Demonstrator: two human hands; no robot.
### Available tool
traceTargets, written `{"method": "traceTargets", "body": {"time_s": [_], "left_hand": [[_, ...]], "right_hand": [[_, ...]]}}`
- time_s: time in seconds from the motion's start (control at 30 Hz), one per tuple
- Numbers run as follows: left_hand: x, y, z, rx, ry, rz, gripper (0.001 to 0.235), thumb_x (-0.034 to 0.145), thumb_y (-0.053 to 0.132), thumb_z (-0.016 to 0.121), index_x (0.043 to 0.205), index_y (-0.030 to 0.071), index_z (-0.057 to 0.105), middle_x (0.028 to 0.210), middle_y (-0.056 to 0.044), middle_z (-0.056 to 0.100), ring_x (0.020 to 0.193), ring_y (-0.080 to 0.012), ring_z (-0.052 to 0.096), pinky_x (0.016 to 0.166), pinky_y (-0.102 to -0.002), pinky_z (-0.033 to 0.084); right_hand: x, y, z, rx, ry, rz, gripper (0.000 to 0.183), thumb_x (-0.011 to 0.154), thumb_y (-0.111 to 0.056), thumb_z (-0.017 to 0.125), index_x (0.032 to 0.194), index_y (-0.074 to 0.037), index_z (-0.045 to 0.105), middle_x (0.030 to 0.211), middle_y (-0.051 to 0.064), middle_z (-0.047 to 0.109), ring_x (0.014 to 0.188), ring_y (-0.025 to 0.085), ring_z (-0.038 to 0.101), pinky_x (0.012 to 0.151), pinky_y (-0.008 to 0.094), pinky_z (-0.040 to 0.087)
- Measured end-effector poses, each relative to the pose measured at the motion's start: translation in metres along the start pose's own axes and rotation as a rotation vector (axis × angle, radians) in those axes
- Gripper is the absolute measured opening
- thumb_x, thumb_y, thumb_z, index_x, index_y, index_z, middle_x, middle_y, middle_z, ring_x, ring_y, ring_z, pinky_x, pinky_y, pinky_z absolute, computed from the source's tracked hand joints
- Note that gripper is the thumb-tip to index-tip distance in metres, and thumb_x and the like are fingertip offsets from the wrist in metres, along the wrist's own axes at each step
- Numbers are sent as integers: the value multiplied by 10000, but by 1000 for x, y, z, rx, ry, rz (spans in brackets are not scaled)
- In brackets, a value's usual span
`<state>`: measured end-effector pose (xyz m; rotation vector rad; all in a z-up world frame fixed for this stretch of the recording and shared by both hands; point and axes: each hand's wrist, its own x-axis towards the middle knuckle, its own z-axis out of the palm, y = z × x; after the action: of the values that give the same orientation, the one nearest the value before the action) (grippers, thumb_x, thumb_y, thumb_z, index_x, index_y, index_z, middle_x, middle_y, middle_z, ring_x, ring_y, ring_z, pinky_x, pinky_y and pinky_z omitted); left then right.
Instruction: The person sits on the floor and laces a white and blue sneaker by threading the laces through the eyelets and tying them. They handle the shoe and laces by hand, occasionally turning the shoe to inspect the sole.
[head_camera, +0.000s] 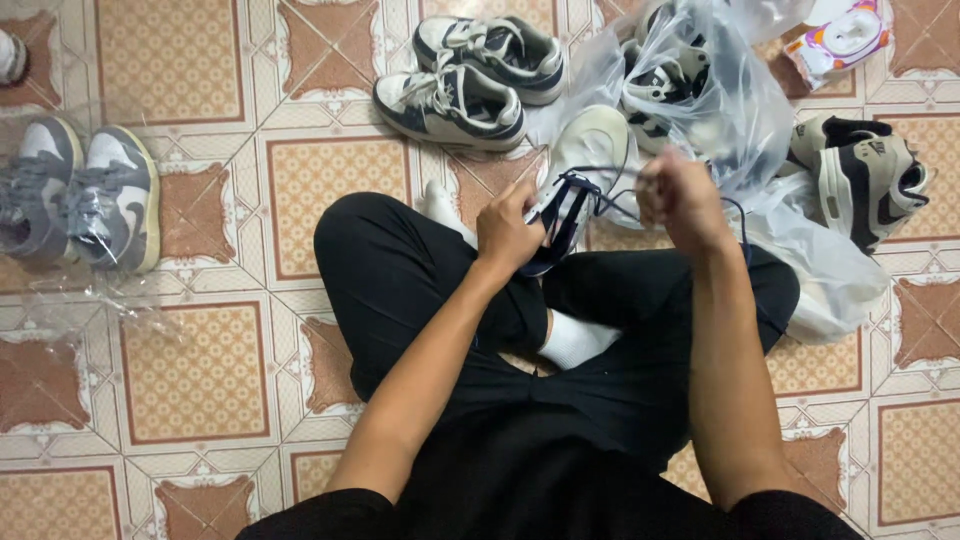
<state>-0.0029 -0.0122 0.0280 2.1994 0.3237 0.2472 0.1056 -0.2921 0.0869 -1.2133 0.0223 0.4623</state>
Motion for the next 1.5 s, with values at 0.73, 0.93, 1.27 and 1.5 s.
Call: {"method": "traceTargets", "body": {"time_s": [0.73,0.93,1.27,1.5], "left_hand": [[-4,-3,0,-40,-35,5,128,917,129,760,951,180,647,889,-158,714,955,-544,836,852,-672,672],[-9,15,-8,8,-66,117,154,868,164,782,914,219,645,869,-91,705,914,-481,839,824,-629,679],[-10,-20,22,-52,-43,152,179,858,163,823,936,222,673,873,-75,729,909,-433,845,796,-585,683],[-17,2,1,-93,-72,76,185,852,145,855,957,203,714,885,-103,766,940,-470,856,828,-611,688]], "right_hand": [[-58,-12,-37,-990,36,14,323,1294,-247,769,1173,31,881,924,295,867,893,404,856,888,561,649],[-67,10,-3,-1404,59,-487,392,1119,-99,932,1503,-58,864,1315,248,818,1283,509,809,1154,589,630],[-12,75,28,-1589,246,-989,192,994,-219,1045,1080,-339,922,1058,-62,747,1056,239,713,890,407,531],[-1,49,-3,-1037,264,-754,197,1064,32,964,1127,-154,948,1021,114,841,928,368,792,853,485,589]]}}
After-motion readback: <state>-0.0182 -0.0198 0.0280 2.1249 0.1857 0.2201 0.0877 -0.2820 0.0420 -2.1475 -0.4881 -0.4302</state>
